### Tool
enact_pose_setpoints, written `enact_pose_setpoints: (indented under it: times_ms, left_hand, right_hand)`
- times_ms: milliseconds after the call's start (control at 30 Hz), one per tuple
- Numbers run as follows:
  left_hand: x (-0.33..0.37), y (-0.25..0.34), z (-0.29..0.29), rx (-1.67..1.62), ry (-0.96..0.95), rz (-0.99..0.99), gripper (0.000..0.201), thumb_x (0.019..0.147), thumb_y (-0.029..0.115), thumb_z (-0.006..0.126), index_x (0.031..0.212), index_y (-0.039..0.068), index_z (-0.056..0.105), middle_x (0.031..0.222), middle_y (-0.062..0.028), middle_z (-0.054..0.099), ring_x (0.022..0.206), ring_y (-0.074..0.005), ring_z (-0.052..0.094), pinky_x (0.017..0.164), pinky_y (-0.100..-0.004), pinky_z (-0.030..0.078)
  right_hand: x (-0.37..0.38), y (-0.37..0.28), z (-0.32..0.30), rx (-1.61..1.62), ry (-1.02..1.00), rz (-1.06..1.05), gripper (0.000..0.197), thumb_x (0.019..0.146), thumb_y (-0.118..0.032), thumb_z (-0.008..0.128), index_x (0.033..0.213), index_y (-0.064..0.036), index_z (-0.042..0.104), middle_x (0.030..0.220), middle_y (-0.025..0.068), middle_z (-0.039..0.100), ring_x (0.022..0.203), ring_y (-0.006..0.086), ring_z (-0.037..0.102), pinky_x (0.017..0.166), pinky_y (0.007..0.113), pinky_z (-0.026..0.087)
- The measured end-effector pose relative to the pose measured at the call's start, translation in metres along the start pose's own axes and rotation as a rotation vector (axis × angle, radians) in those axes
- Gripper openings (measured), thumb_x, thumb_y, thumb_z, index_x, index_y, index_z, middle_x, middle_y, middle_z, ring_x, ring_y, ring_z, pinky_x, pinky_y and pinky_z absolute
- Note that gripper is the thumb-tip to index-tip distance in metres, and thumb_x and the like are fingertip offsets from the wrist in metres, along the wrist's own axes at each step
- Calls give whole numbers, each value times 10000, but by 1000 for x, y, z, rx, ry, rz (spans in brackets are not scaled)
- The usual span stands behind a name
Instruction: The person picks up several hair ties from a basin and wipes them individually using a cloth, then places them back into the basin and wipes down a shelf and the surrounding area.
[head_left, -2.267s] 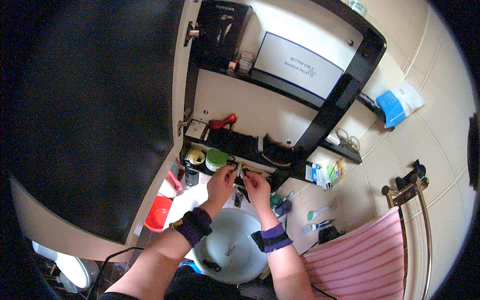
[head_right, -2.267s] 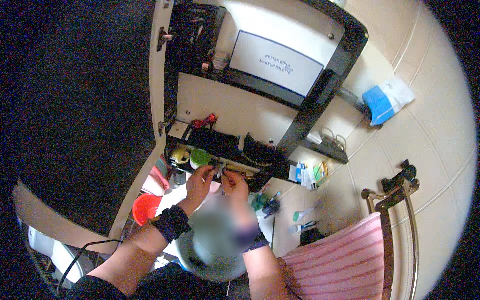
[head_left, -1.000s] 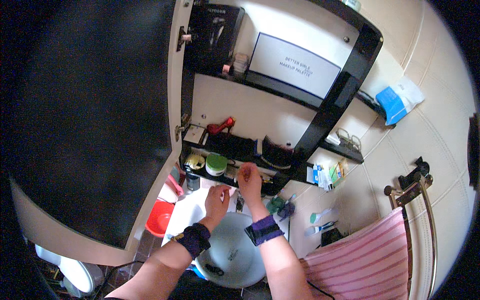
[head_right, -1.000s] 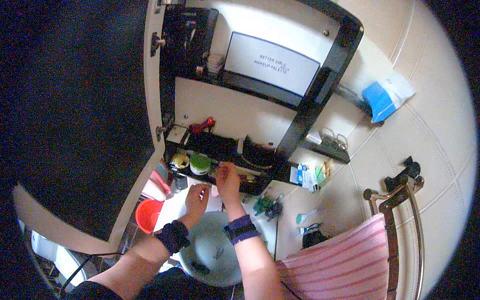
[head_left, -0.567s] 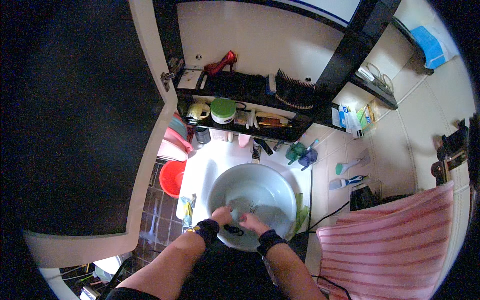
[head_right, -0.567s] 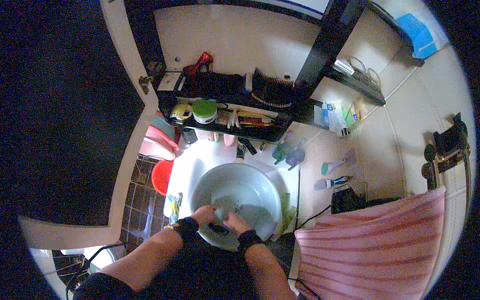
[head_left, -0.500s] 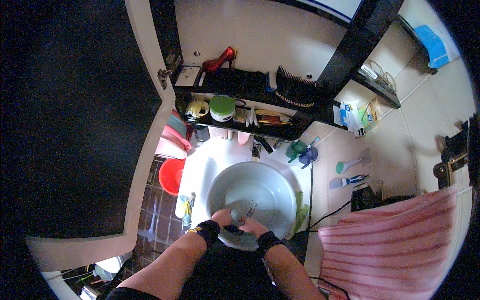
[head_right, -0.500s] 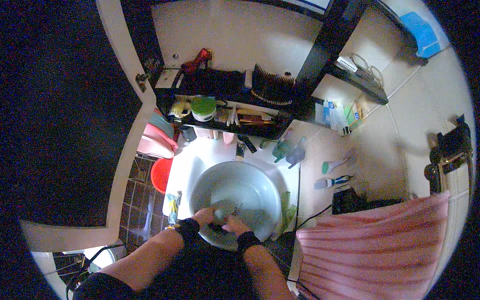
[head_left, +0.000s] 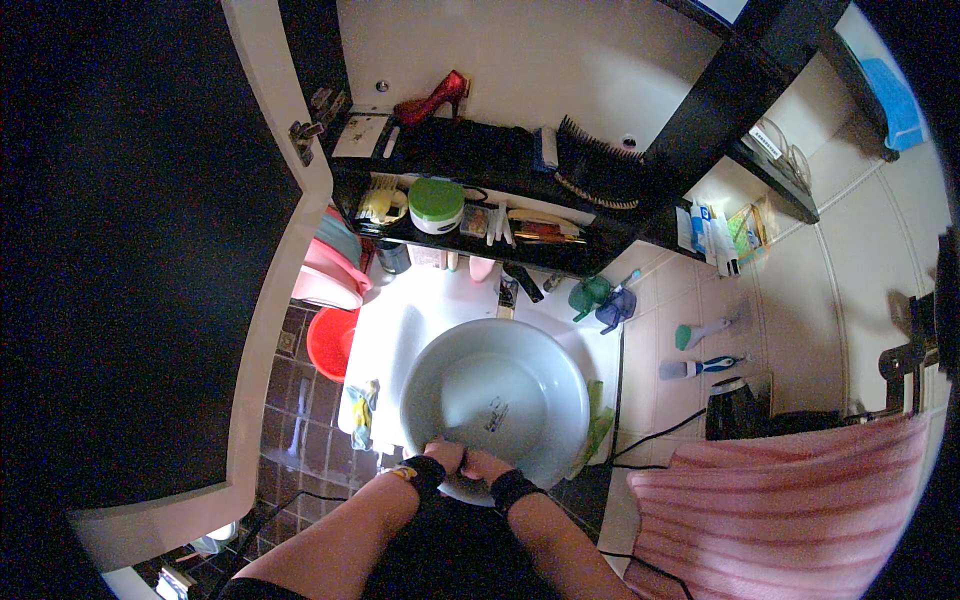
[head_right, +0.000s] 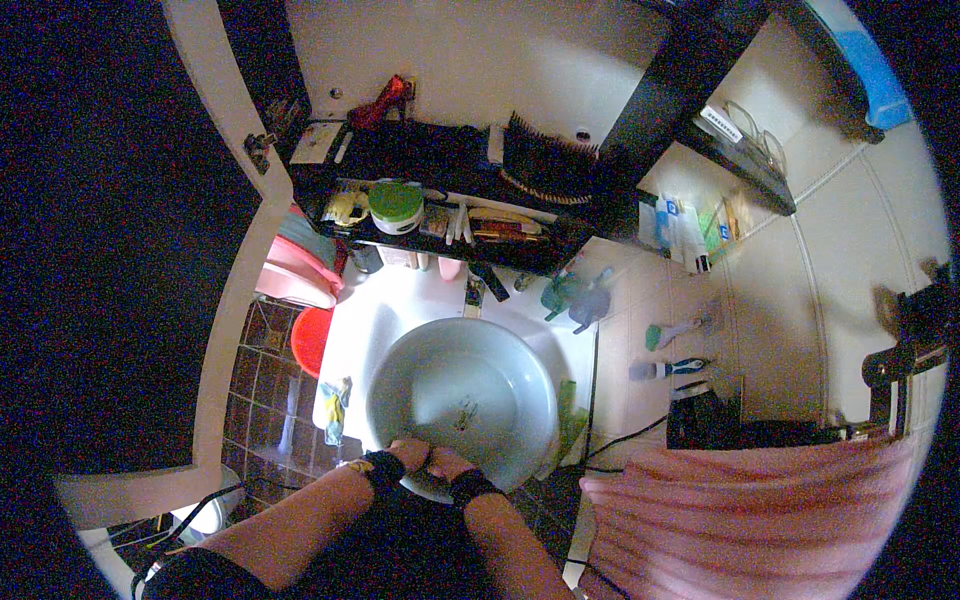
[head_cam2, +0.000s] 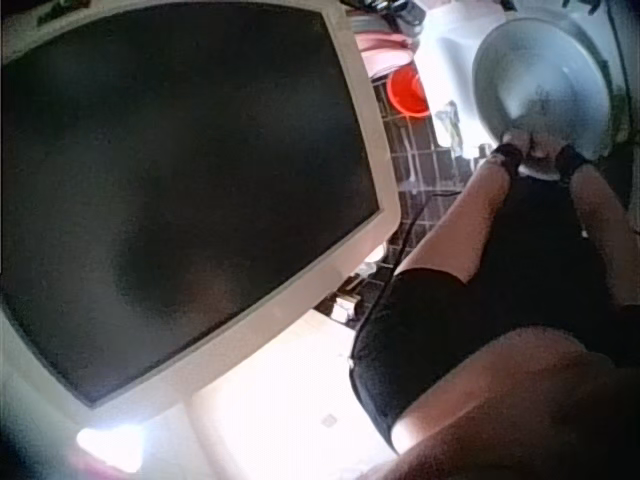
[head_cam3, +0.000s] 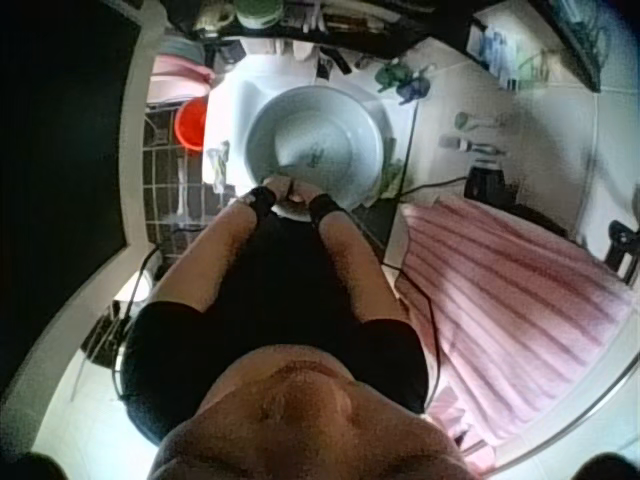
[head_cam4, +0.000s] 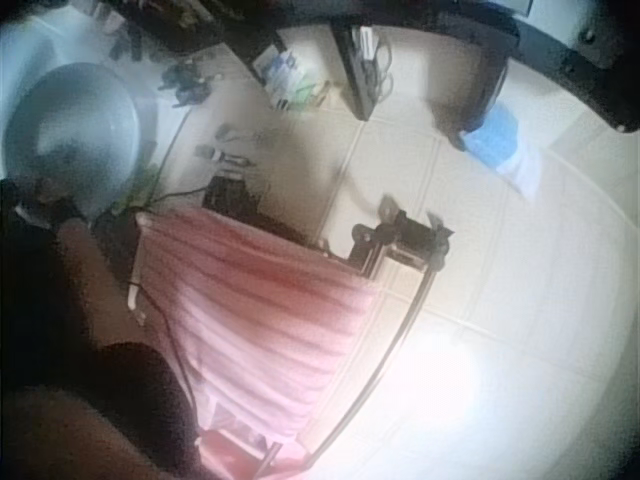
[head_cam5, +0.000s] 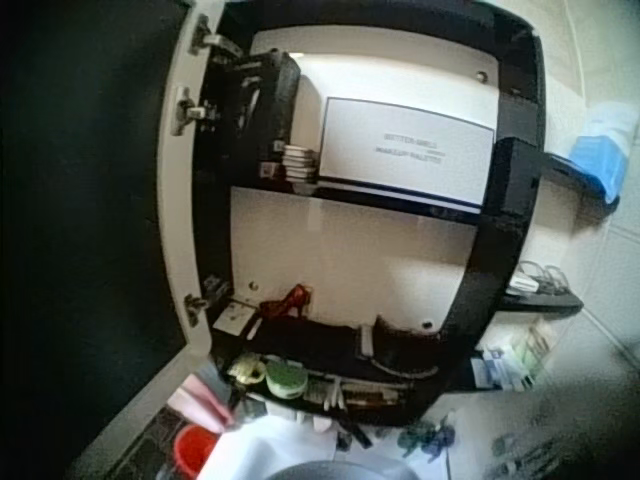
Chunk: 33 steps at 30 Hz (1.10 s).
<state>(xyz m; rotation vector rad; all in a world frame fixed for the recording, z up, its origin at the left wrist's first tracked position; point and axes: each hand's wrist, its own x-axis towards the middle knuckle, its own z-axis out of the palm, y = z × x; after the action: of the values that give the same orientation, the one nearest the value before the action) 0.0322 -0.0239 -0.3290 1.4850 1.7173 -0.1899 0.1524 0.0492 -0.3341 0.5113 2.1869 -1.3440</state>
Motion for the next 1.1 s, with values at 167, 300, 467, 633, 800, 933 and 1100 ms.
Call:
enact_pose_setpoints:
  times_ms: [167,300,467,633,800,933,1100]
  left_hand:
    - [5,-2,-3,-53,-31,-8,280,834,225,505,890,16,681,938,-177,669,879,-329,653,721,-442,523]
    - [8,-6,-11,-121,98,9,277,825,235,523,890,14,677,930,-191,662,872,-336,650,710,-453,521]
    - [-3,-6,-42,-200,165,78,275,803,259,545,857,12,653,892,-197,658,842,-367,637,707,-463,506]
    - [22,-31,-20,-169,188,232,256,784,255,578,899,38,651,877,-195,654,834,-356,636,714,-454,502]
    - [4,-9,-65,-348,224,89,204,806,242,561,970,166,655,928,-145,658,870,-320,631,728,-427,505]
    - [-9,11,-103,-487,518,-11,178,829,230,552,954,158,656,874,-127,664,791,-314,638,698,-395,503]
    - [-39,48,-195,-677,1064,162,132,847,152,555,938,99,635,805,-109,645,679,-283,612,627,-375,486]
  right_hand:
    - [7,22,18,15,113,-61,345,802,-262,572,1076,-53,591,1074,192,612,1007,381,561,835,443,449]
    - [42,68,51,200,389,-344,320,831,-288,538,1054,-67,601,1036,179,627,964,380,576,833,448,449]
    - [39,58,15,-68,226,-235,338,864,-320,496,1074,-70,588,1067,146,625,987,357,574,852,444,442]
    - [31,49,-2,117,321,-318,264,858,-282,561,990,-59,612,905,88,664,798,261,613,719,403,481]
    - [8,27,-41,515,313,201,251,836,-276,627,895,-33,650,731,62,656,658,161,607,652,326,498]
    - [-17,-7,-98,418,512,119,274,885,-310,588,925,-41,625,706,3,611,591,96,547,536,258,443]
    - [-47,-85,-192,189,972,-120,278,856,-282,617,947,-19,623,712,40,625,639,144,565,585,278,446]
